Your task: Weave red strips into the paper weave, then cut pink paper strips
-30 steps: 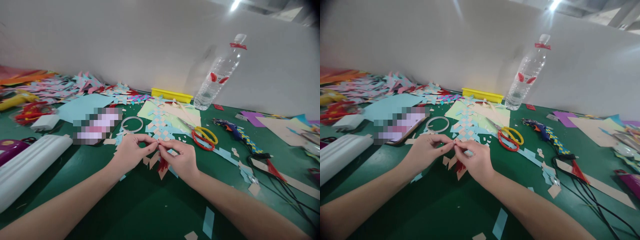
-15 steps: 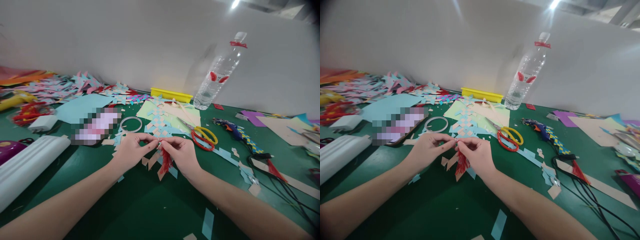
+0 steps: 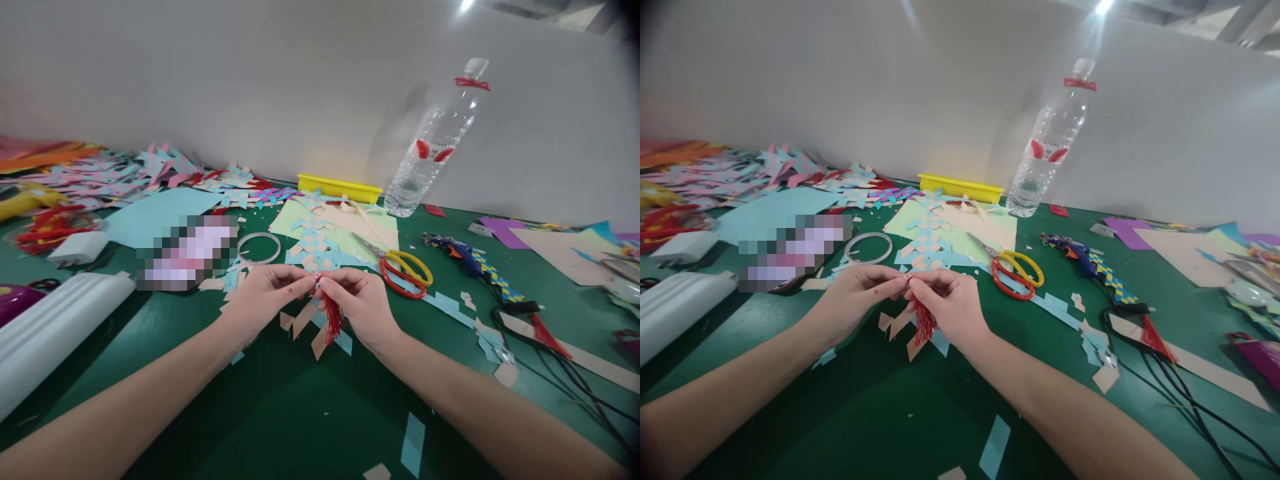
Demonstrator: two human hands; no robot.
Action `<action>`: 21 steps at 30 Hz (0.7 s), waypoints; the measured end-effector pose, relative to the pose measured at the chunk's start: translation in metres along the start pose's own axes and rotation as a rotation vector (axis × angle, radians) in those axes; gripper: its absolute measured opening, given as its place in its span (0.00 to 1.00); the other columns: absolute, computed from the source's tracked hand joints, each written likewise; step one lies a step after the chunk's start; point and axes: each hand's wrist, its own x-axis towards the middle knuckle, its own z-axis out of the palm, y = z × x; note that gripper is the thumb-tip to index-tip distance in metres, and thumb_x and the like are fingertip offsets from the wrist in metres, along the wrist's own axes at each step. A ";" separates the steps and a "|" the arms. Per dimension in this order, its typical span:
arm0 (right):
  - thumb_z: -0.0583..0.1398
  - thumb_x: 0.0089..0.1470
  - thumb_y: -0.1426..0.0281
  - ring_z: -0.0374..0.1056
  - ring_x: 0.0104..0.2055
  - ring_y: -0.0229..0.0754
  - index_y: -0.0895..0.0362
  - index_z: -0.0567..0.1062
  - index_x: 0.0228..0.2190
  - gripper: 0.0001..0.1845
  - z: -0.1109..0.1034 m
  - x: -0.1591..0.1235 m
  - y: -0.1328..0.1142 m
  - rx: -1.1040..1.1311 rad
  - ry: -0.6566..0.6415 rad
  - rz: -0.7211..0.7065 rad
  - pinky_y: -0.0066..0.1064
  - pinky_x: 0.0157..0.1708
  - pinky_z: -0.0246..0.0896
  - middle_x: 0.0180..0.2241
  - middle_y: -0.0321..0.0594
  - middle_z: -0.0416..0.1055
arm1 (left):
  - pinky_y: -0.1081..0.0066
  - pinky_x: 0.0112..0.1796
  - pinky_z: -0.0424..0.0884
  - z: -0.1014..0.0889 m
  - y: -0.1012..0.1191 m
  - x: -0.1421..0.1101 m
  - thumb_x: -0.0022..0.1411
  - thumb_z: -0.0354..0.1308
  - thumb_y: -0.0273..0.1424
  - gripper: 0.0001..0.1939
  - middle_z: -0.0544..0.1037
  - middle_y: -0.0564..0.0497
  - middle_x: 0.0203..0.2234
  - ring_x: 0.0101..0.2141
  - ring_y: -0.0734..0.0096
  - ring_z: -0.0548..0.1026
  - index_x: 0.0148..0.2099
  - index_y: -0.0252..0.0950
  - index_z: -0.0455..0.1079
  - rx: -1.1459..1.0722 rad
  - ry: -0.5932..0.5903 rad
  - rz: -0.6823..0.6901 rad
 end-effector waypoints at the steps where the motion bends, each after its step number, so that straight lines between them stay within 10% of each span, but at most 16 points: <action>1: 0.64 0.48 0.66 0.70 0.21 0.33 0.57 0.78 0.29 0.07 0.000 0.000 -0.001 -0.014 -0.003 -0.002 0.27 0.23 0.70 0.24 0.36 0.75 | 0.76 0.34 0.71 0.000 -0.001 0.000 0.59 0.60 0.38 0.09 0.80 0.53 0.29 0.31 0.73 0.75 0.33 0.38 0.77 -0.028 -0.004 -0.013; 10: 0.62 0.51 0.69 0.71 0.24 0.35 0.55 0.78 0.33 0.06 0.005 -0.007 0.001 -0.210 0.018 -0.203 0.29 0.26 0.70 0.24 0.35 0.75 | 0.71 0.34 0.73 -0.008 0.001 -0.007 0.57 0.61 0.40 0.10 0.80 0.50 0.29 0.32 0.68 0.76 0.34 0.39 0.77 0.041 0.020 0.016; 21: 0.62 0.52 0.65 0.68 0.23 0.32 0.57 0.75 0.34 0.09 0.010 -0.004 -0.001 0.151 -0.083 0.071 0.27 0.26 0.67 0.27 0.35 0.73 | 0.71 0.34 0.70 -0.015 0.004 -0.005 0.62 0.56 0.39 0.14 0.78 0.50 0.28 0.31 0.68 0.74 0.33 0.35 0.75 0.187 -0.034 0.113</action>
